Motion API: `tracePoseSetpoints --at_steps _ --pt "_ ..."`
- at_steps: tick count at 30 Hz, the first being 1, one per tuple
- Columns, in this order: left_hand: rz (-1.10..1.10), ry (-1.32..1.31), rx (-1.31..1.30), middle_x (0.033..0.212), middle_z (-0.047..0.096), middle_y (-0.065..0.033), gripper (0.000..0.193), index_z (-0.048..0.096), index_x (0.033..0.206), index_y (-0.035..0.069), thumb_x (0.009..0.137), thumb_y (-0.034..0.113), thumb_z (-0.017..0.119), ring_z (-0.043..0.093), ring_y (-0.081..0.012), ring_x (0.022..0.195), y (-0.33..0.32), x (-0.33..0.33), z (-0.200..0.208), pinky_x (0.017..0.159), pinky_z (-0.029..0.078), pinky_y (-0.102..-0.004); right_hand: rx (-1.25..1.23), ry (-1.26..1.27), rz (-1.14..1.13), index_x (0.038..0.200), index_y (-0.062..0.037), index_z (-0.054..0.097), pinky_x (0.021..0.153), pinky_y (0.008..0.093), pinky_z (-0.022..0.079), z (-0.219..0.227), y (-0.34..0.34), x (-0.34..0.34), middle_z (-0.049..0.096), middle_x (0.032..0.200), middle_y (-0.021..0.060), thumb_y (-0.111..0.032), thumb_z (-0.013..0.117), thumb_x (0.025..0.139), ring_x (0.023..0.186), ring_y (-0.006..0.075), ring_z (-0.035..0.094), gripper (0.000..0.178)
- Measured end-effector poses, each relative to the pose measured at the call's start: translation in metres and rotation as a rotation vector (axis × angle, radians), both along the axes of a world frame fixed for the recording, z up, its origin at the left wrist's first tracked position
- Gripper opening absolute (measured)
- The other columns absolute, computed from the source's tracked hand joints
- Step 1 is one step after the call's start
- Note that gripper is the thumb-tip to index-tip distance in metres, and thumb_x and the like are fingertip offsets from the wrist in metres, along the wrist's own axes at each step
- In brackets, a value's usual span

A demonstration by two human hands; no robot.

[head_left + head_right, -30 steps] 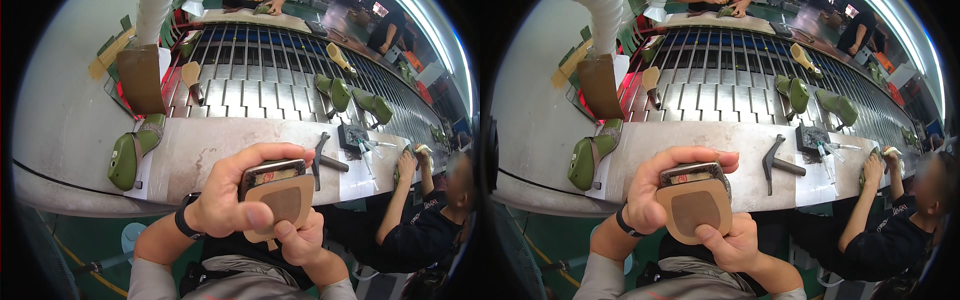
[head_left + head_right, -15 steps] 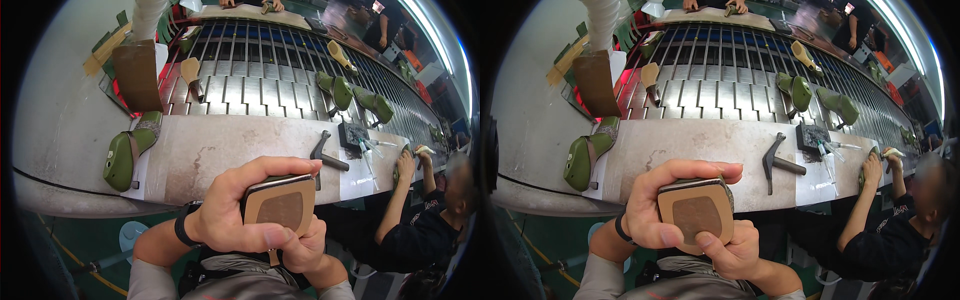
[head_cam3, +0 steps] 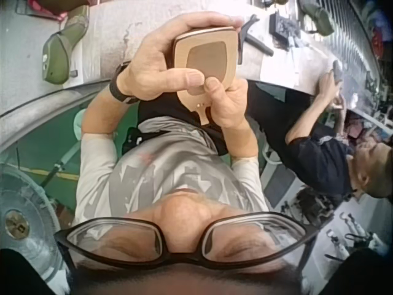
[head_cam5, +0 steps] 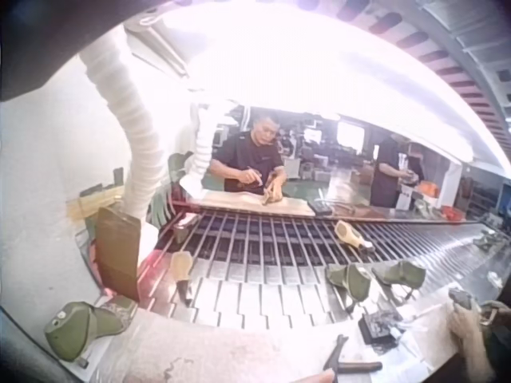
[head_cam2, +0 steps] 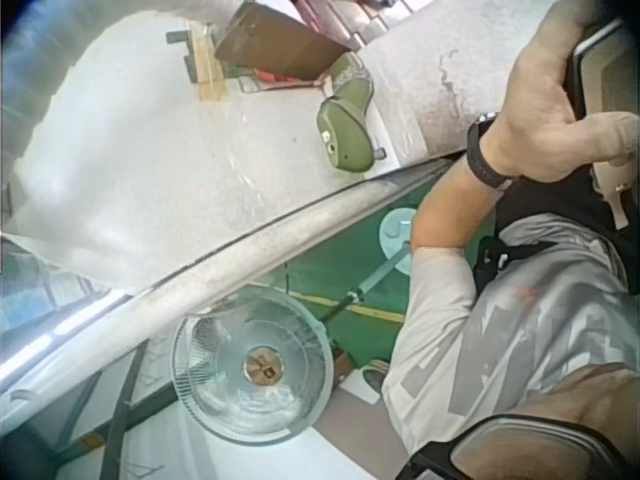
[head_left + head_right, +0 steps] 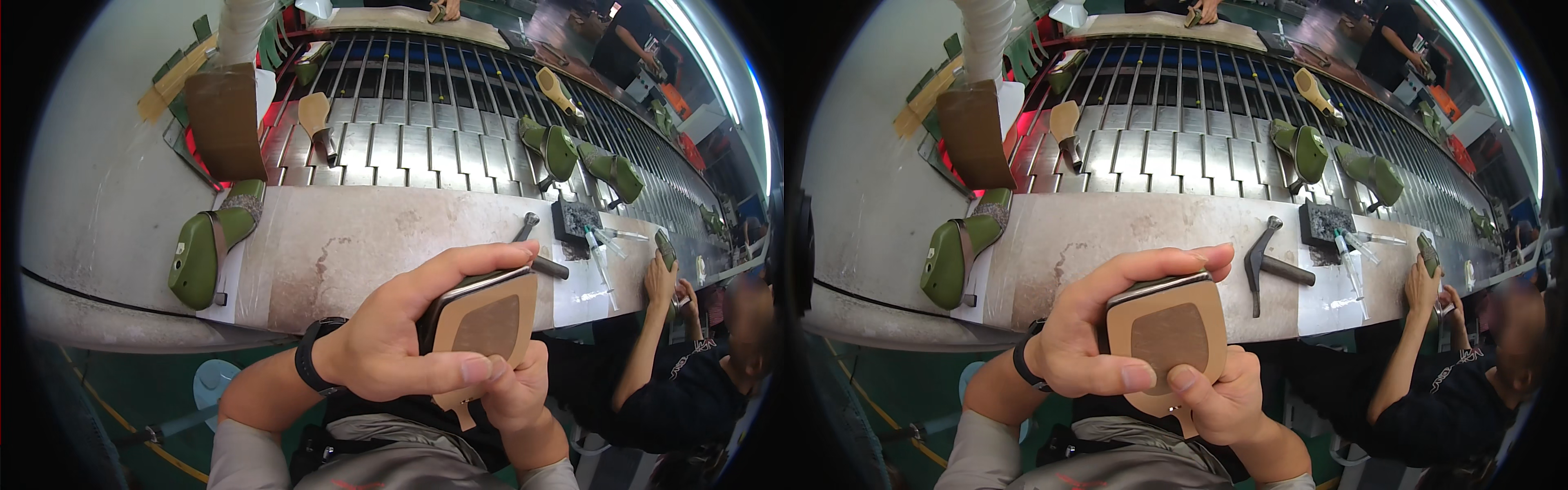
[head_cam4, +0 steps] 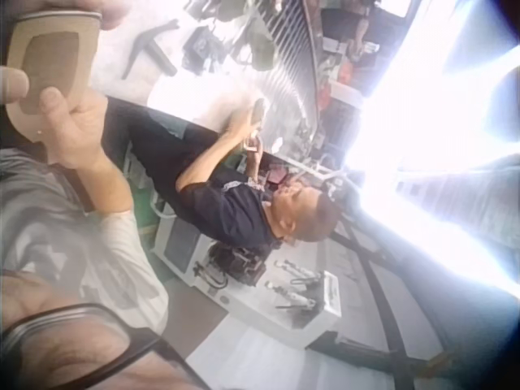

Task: The person assembles high-heeled shoes by taking shoe uppers on lasts and soles from the conveyor, attaching and pressing the soles onto the shoe uppers by hand, and tapping along the edges with a hammer before placing them back onto the conveyor.

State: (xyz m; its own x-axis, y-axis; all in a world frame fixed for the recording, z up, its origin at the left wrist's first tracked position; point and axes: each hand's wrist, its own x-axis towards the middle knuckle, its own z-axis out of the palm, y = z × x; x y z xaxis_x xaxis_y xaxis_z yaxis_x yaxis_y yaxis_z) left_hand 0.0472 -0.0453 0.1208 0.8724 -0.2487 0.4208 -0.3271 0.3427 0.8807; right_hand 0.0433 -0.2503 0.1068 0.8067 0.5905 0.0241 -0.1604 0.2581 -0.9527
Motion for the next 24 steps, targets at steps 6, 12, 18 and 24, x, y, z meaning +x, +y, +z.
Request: tracePoseSetpoints --at_steps 6,12,18,24 --pt "-0.077 0.185 -0.142 0.166 0.042 -0.0269 0.078 0.04 0.159 -0.008 0.105 0.044 0.062 0.043 -0.0333 0.154 -0.003 0.003 0.009 0.126 0.035 -0.0449 0.079 0.075 0.009 0.124 0.0083 0.071 0.084 0.0293 0.058 -0.005 -0.01 0.007 0.077 0.115 0.0127 -0.023 0.065 0.109 0.1 0.0153 0.071 0.036" --pt "-0.146 0.178 -0.167 0.163 0.048 -0.0197 0.078 0.04 0.16 -0.008 0.112 0.053 0.048 0.051 -0.0248 0.147 0.001 0.049 -0.001 0.123 0.041 -0.0394 -0.049 -0.013 -0.175 0.125 0.0132 0.063 0.063 0.0354 0.066 -0.008 -0.003 0.038 0.076 0.096 0.0218 -0.036 0.059 0.109 0.071 0.0262 0.077 0.052" --pt "-0.121 0.088 -0.1 0.158 0.054 -0.0167 0.067 0.041 0.16 -0.007 0.115 0.042 0.049 0.057 -0.0219 0.141 0.008 0.082 -0.015 0.12 0.044 -0.036 -0.082 0.069 -0.156 0.122 0.0108 0.062 0.05 0.03 0.063 0.002 0.001 0.07 0.075 0.086 0.0193 -0.038 0.052 0.111 0.058 0.0232 0.074 0.051" --pt "-0.036 -0.007 0.025 0.158 0.055 -0.0172 0.062 0.041 0.161 -0.006 0.116 0.036 0.048 0.055 -0.0209 0.142 0.009 0.085 -0.02 0.121 0.042 -0.0345 -0.092 0.083 -0.126 0.124 0.0102 0.06 0.049 0.0305 0.063 0.003 -0.003 0.076 0.075 0.085 0.0188 -0.038 0.051 0.112 0.057 0.0241 0.074 0.05"
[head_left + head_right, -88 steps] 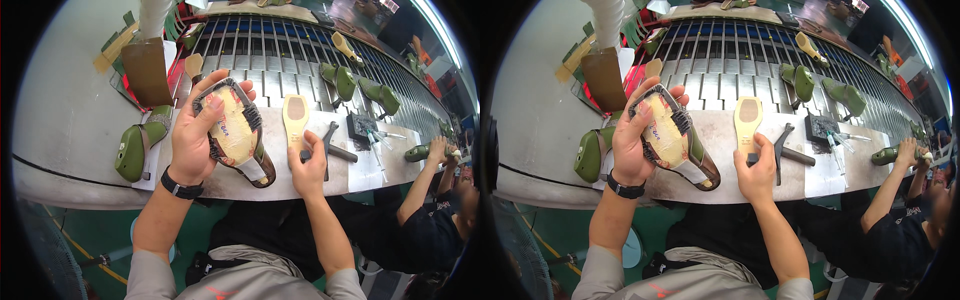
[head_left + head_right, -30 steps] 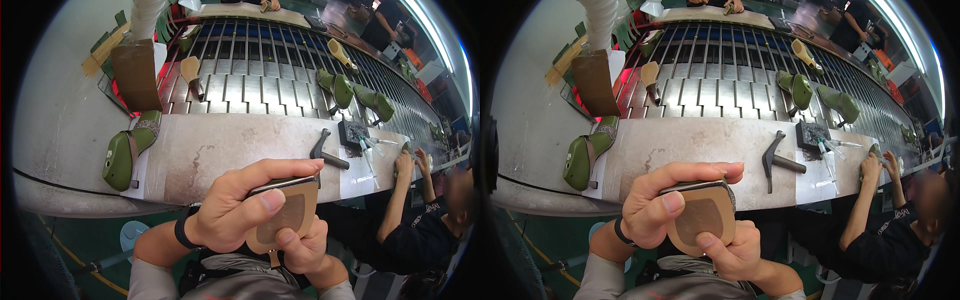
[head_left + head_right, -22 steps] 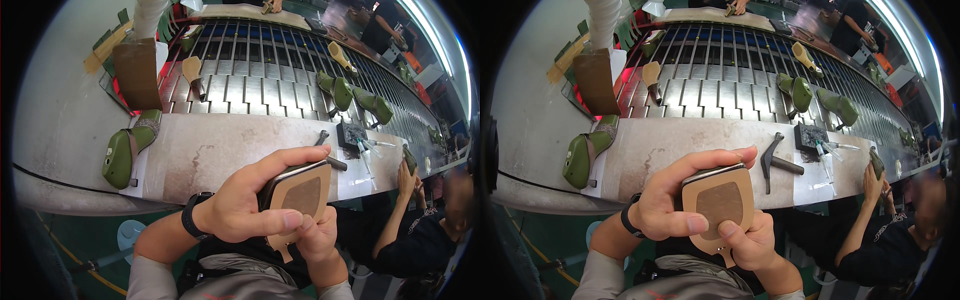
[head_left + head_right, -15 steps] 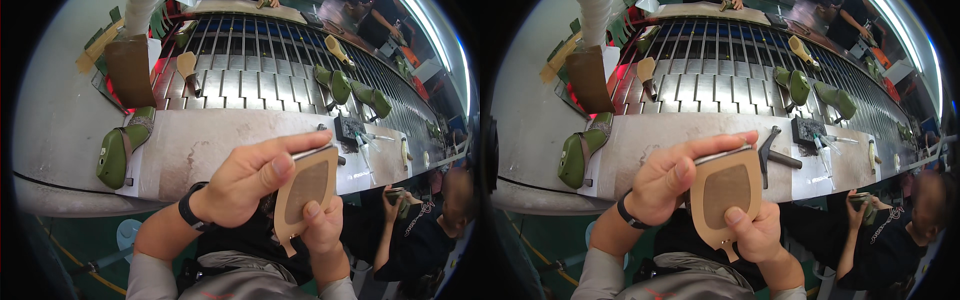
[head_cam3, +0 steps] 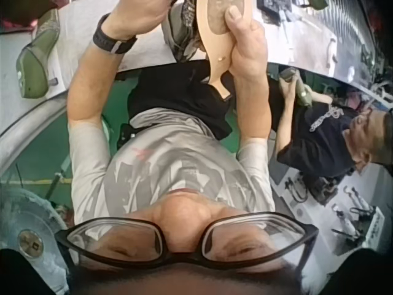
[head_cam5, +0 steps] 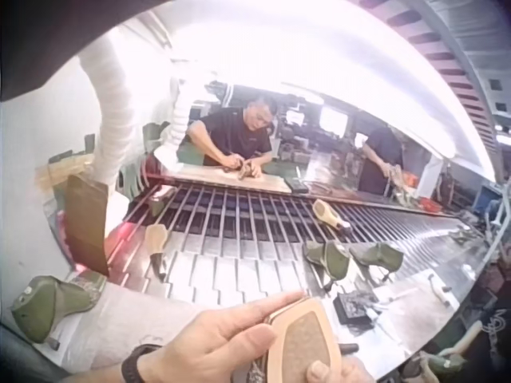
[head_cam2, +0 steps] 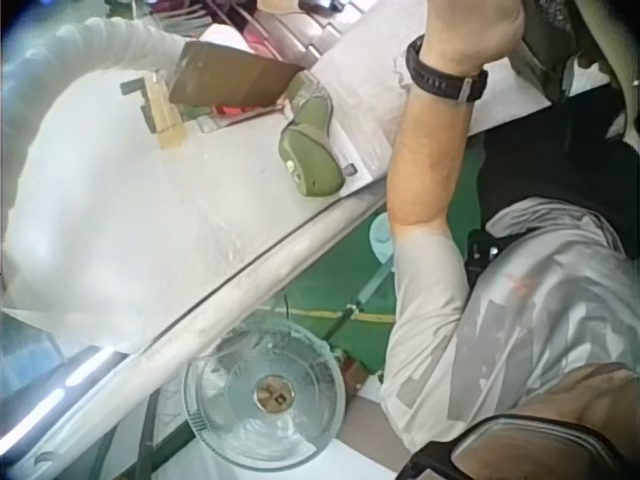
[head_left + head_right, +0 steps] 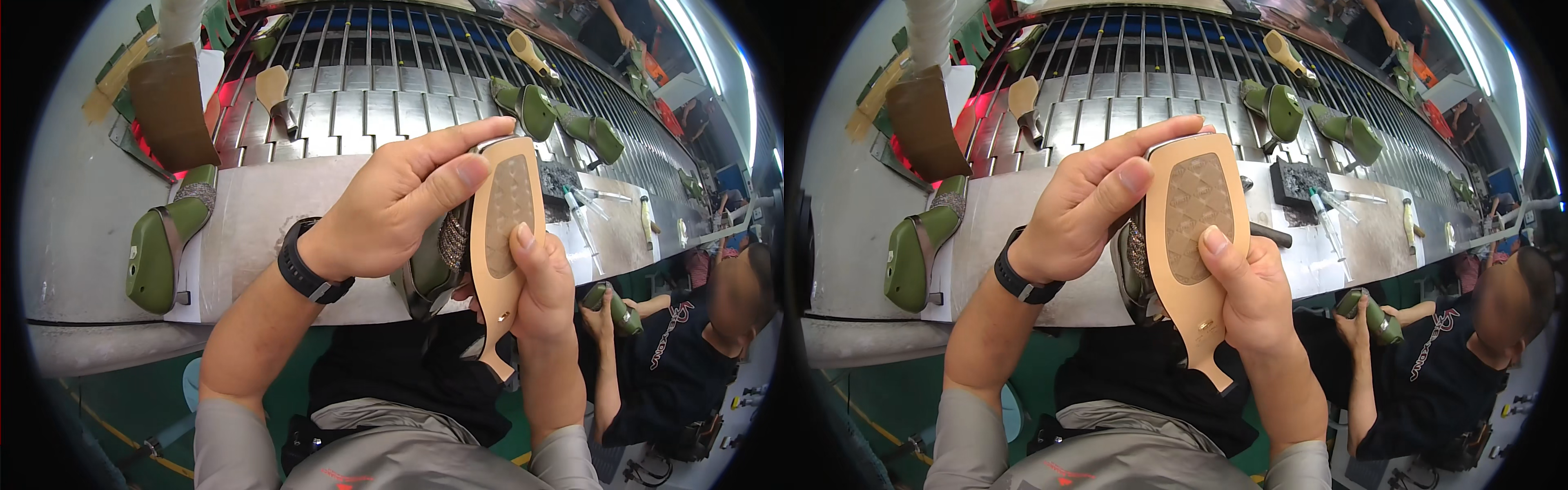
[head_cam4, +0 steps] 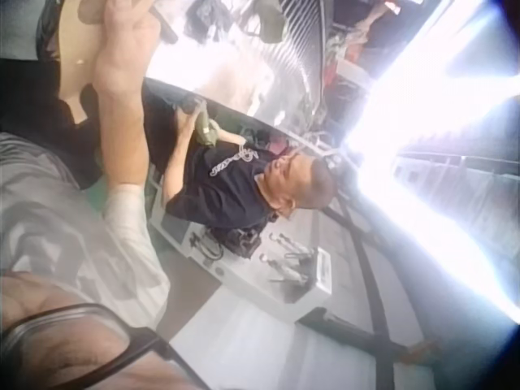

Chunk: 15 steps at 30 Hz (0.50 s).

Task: The person assembles high-heeled shoes by taking shoe uppers on lasts and soles from the conveyor, attaching and pressing the soles onto the shoe uppers by hand, and tapping along the edges with a hammer before placing them back onto the conveyor.

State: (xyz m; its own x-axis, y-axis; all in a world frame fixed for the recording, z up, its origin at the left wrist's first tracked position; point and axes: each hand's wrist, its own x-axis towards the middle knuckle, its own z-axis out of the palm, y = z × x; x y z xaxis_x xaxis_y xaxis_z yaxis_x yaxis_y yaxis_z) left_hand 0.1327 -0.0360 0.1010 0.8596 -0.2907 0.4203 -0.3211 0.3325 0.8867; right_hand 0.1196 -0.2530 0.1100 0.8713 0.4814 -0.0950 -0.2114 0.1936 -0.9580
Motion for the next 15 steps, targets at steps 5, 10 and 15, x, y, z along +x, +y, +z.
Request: tracePoseSetpoints --at_steps 5,10,15 --pt "-0.072 0.004 -0.036 0.167 0.043 -0.0176 0.075 0.026 0.167 -0.004 0.109 0.026 0.062 0.047 -0.0241 0.151 0.002 -0.007 0.0 0.124 0.036 -0.0371 -0.006 0.01 -0.018 0.124 0.0101 0.061 0.048 0.0306 0.063 0.003 0.001 0.003 0.075 0.087 0.019 -0.04 0.052 0.111 0.059 0.0257 0.076 0.052" --pt "-0.049 0.01 -0.041 0.168 0.041 -0.0205 0.083 0.028 0.166 -0.006 0.1 0.024 0.069 0.046 -0.0289 0.152 0.01 -0.019 0.003 0.126 0.035 -0.0429 -0.055 -0.031 -0.055 0.13 0.0136 0.06 0.058 0.0334 0.065 0.0 0.009 -0.008 0.075 0.091 0.0206 -0.041 0.049 0.112 0.07 0.0264 0.077 0.059" --pt "0.116 0.043 -0.152 0.156 0.052 -0.0338 0.068 0.052 0.149 -0.011 0.104 0.039 0.061 0.053 -0.0384 0.146 0.008 -0.062 0.008 0.123 0.04 -0.0485 -0.067 -0.295 -0.16 0.123 0.0134 0.065 0.058 0.0311 0.056 -0.007 0.009 -0.05 0.075 0.091 0.017 -0.044 0.047 0.111 0.067 0.0235 0.073 0.061"
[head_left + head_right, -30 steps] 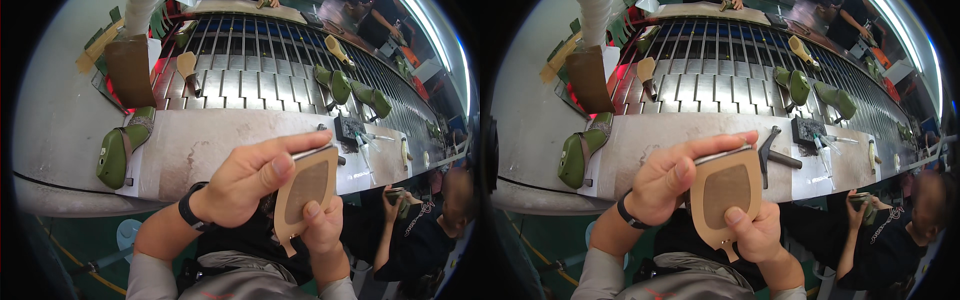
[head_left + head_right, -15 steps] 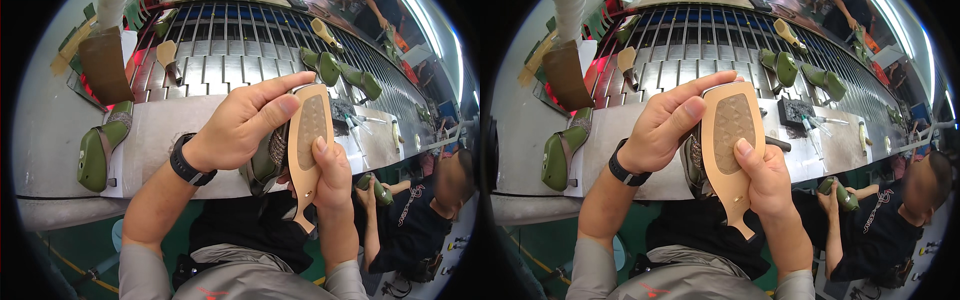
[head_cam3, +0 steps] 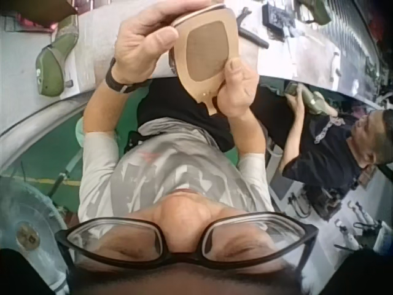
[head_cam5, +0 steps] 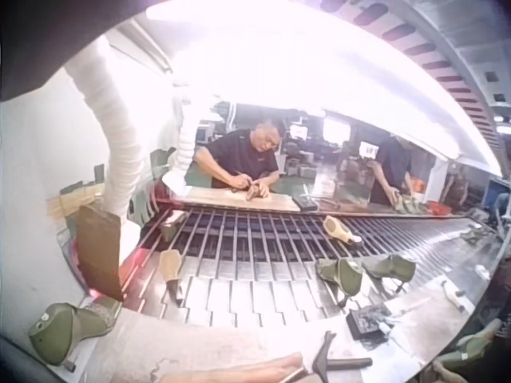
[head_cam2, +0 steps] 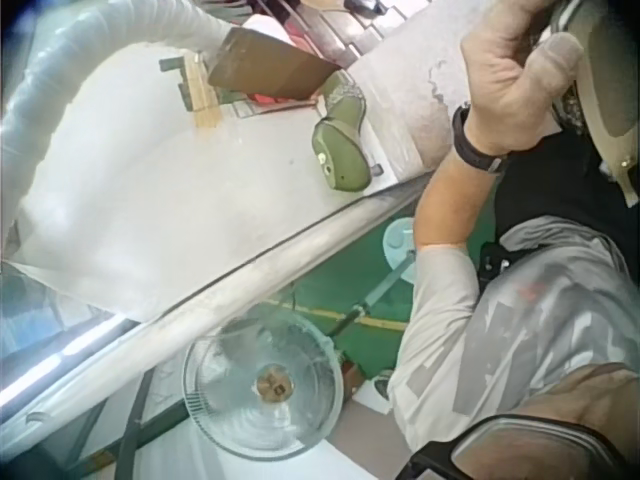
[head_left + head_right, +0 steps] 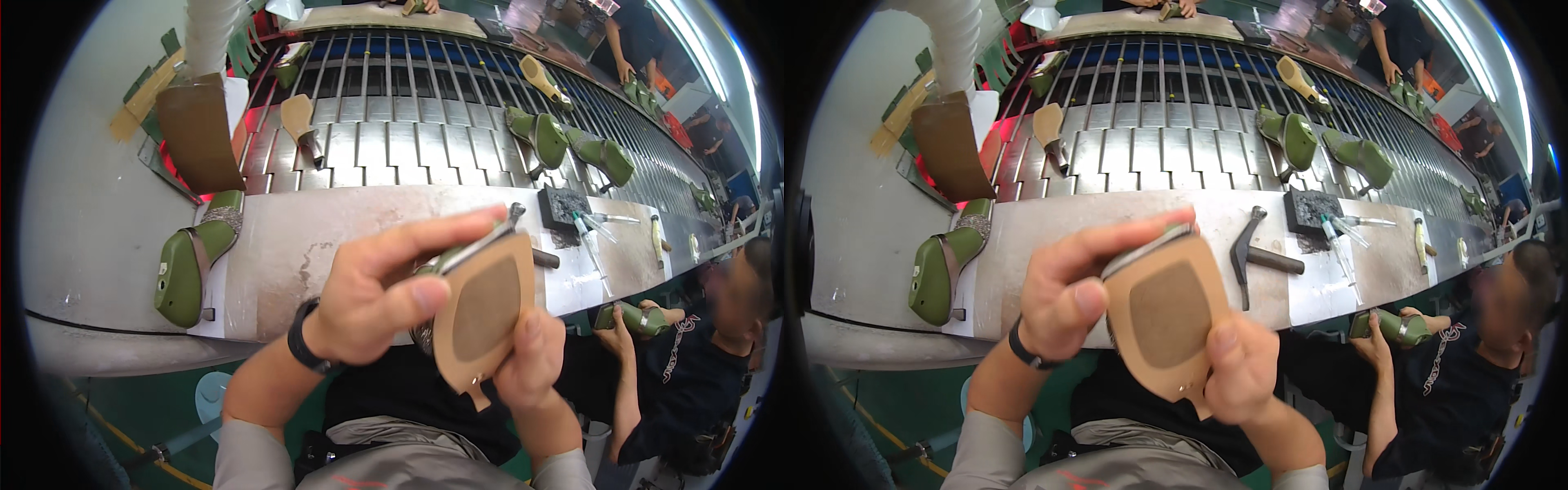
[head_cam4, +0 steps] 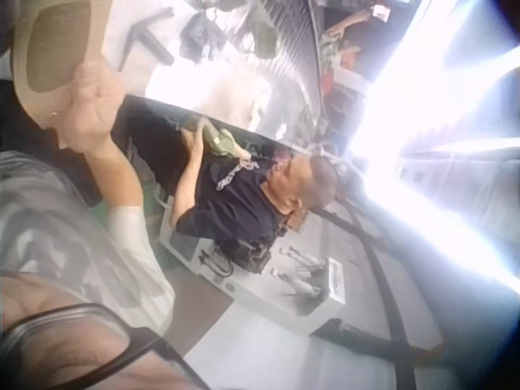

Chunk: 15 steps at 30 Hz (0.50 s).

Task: The person assembles high-heeled shoes by taking shoe uppers on lasts and soles from the conveyor, attaching and pressing the soles onto the shoe uppers by hand, and tapping along the edges with a hammer before placing them back onto the conveyor.

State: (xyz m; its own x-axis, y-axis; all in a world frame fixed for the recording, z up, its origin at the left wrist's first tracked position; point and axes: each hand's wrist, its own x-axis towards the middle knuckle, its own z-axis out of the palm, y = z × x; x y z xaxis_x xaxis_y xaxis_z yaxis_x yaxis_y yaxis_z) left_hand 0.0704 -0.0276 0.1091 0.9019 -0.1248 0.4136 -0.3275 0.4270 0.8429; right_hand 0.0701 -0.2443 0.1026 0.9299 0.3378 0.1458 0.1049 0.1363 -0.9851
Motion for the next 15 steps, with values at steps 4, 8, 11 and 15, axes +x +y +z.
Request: tracePoseSetpoints --at_steps 4,8,11,15 --pt "0.131 0.006 0.014 0.145 0.057 -0.0408 0.049 0.062 0.136 -0.006 0.105 0.032 0.06 0.06 -0.0478 0.136 0.003 -0.048 0.006 0.116 0.048 -0.057 -0.231 -0.294 0.088 0.094 0.0066 0.066 0.049 0.0336 0.044 0.005 0.005 -0.029 0.064 0.07 0.0109 -0.035 0.055 0.11 0.052 0.0216 0.059 0.046" --pt "0.28 0.08 -0.015 0.135 0.063 -0.0425 0.026 0.063 0.118 -0.003 0.101 0.017 0.063 0.068 -0.0503 0.123 0.01 -0.08 0.012 0.104 0.058 -0.0592 -0.147 -0.433 0.169 0.08 -0.0007 0.062 0.045 0.0376 0.04 0.001 0.024 -0.042 0.052 0.061 0.0093 -0.018 0.067 0.104 0.045 0.0276 0.049 0.031" --pt "0.341 0.184 -0.016 0.127 0.067 -0.0396 0.015 0.059 0.107 0.0 0.098 0.01 0.066 0.071 -0.0491 0.119 0.019 -0.093 0.019 0.101 0.061 -0.057 -0.155 -0.494 0.227 0.085 -0.0015 0.066 0.048 0.0381 0.043 0.003 0.036 -0.044 0.056 0.064 0.0092 -0.014 0.07 0.1 0.048 0.0278 0.053 0.02" --pt "0.354 0.27 0.011 0.112 0.071 -0.0305 0.019 0.05 0.097 0.005 0.096 0.007 0.069 0.075 -0.044 0.112 0.029 -0.096 0.029 0.099 0.063 -0.0535 -0.225 -0.61 0.276 0.091 -0.0016 0.069 0.053 0.0392 0.047 0.002 0.044 -0.045 0.06 0.067 0.0093 -0.011 0.073 0.096 0.053 0.0281 0.057 0.012"
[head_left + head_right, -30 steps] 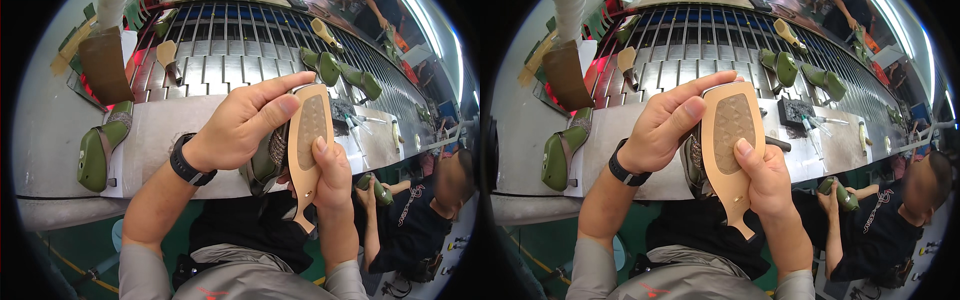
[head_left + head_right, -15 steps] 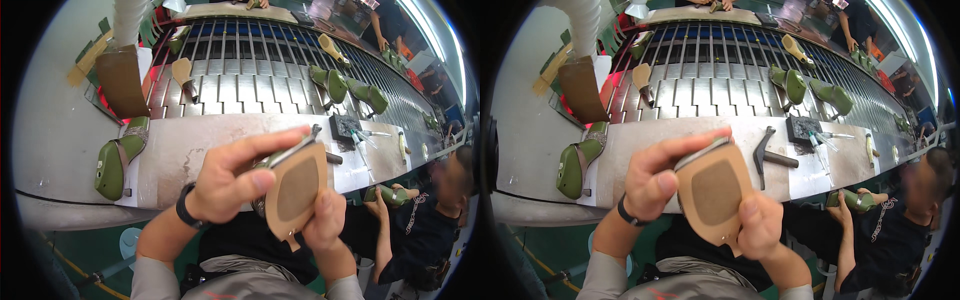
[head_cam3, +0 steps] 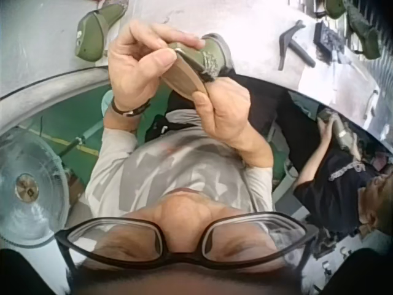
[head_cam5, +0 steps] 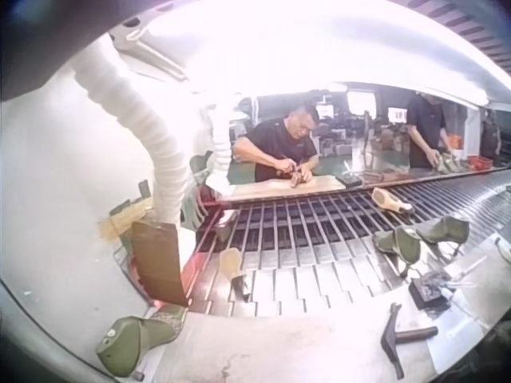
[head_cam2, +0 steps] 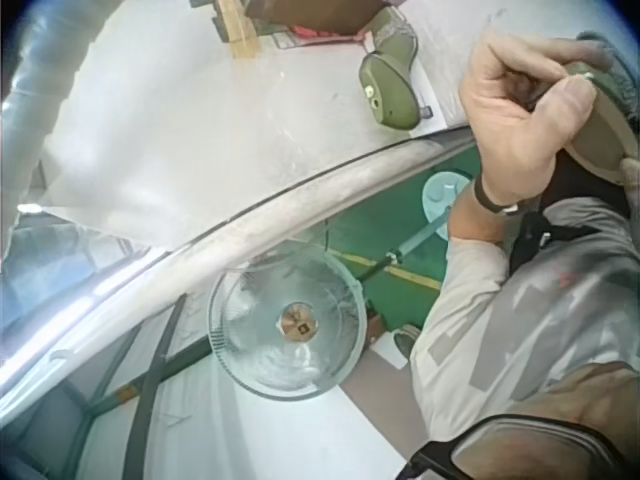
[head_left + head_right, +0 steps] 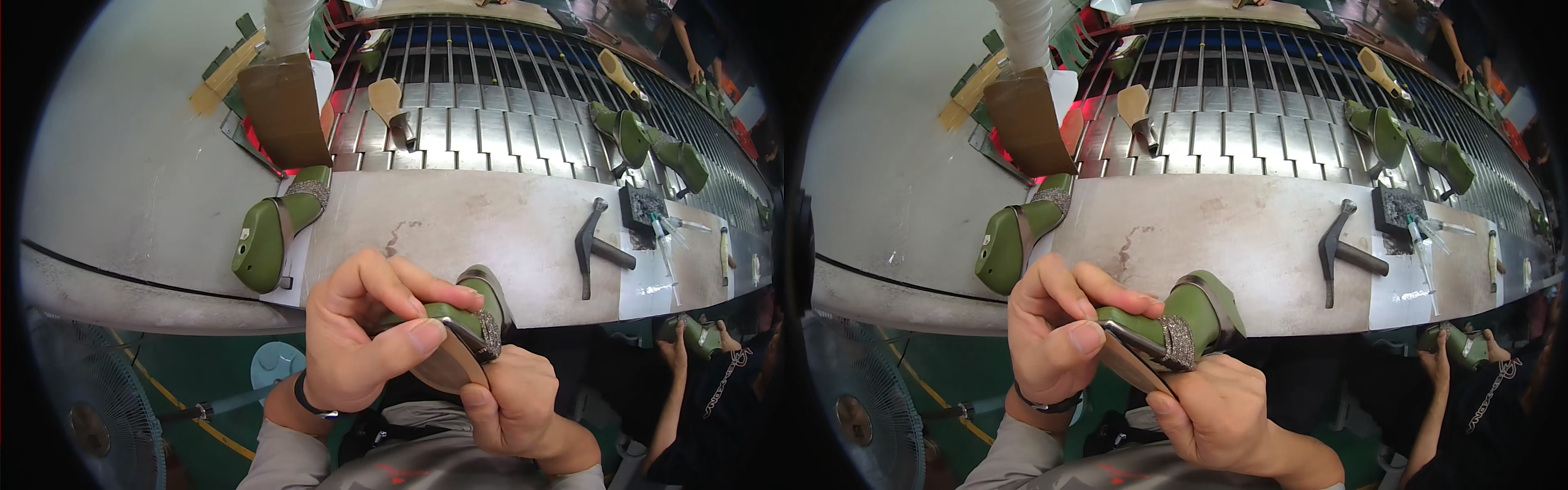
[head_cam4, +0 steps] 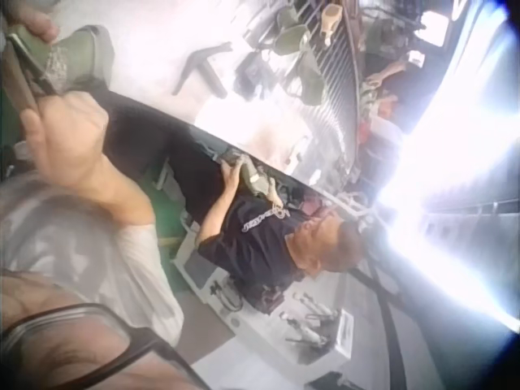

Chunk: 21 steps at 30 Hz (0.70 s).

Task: The person assembles high-heeled shoes by taking shoe uppers on lasts and soles from the conveyor, attaching and pressing the soles onto the shoe uppers by hand, and tapping along the edges with a hammer before placing them back onto the conveyor.

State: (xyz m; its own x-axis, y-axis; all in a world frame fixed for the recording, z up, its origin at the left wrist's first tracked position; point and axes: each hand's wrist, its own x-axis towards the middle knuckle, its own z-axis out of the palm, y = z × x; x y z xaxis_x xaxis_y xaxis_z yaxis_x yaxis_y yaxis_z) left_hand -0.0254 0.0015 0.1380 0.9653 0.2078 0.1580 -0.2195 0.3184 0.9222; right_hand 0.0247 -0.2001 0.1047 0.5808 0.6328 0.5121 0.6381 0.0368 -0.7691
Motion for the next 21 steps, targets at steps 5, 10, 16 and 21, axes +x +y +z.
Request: tracePoseSetpoints --at_steps 5,10,16,21 --pt "0.113 -0.027 0.098 0.11 0.071 -0.0258 0.02 0.05 0.098 0.004 0.098 0.011 0.069 0.076 -0.037 0.106 0.0 0.003 -0.002 0.094 0.063 -0.0472 -0.043 -0.003 0.0 0.092 -0.0021 0.071 0.054 0.0393 0.049 0.002 0.007 0.006 0.062 0.068 0.0089 -0.012 0.078 0.093 0.055 0.0284 0.06 0.013" --pt "0.325 -0.032 0.218 0.111 0.072 -0.0234 0.025 0.057 0.112 -0.002 0.102 0.018 0.068 0.076 -0.0326 0.101 -0.004 0.003 -0.008 0.092 0.062 -0.0444 0.067 0.127 -0.06 0.089 -0.0016 0.071 0.049 0.0366 0.048 -0.006 0.012 0.009 0.063 0.066 0.0088 -0.01 0.083 0.09 0.052 0.026 0.062 0.015" --pt "0.339 -0.109 0.314 0.106 0.076 -0.0198 0.021 0.062 0.118 -0.004 0.099 0.002 0.07 0.076 -0.0269 0.102 0.004 0.011 -0.014 0.095 0.061 -0.0402 0.002 0.194 -0.09 0.088 -0.0015 0.07 0.046 0.0362 0.047 0.007 0.015 0.015 0.061 0.065 0.0082 -0.01 0.081 0.091 0.051 0.025 0.06 0.014" --pt "0.362 -0.079 0.275 0.108 0.076 -0.0195 0.02 0.061 0.115 -0.002 0.098 0.001 0.071 0.076 -0.0278 0.101 0.011 0.016 -0.016 0.094 0.061 -0.0405 -0.029 -0.168 -0.183 0.089 -0.0013 0.068 0.046 0.0381 0.046 0.01 0.023 0.02 0.06 0.067 0.0083 -0.008 0.08 0.091 0.052 0.025 0.06 0.014"
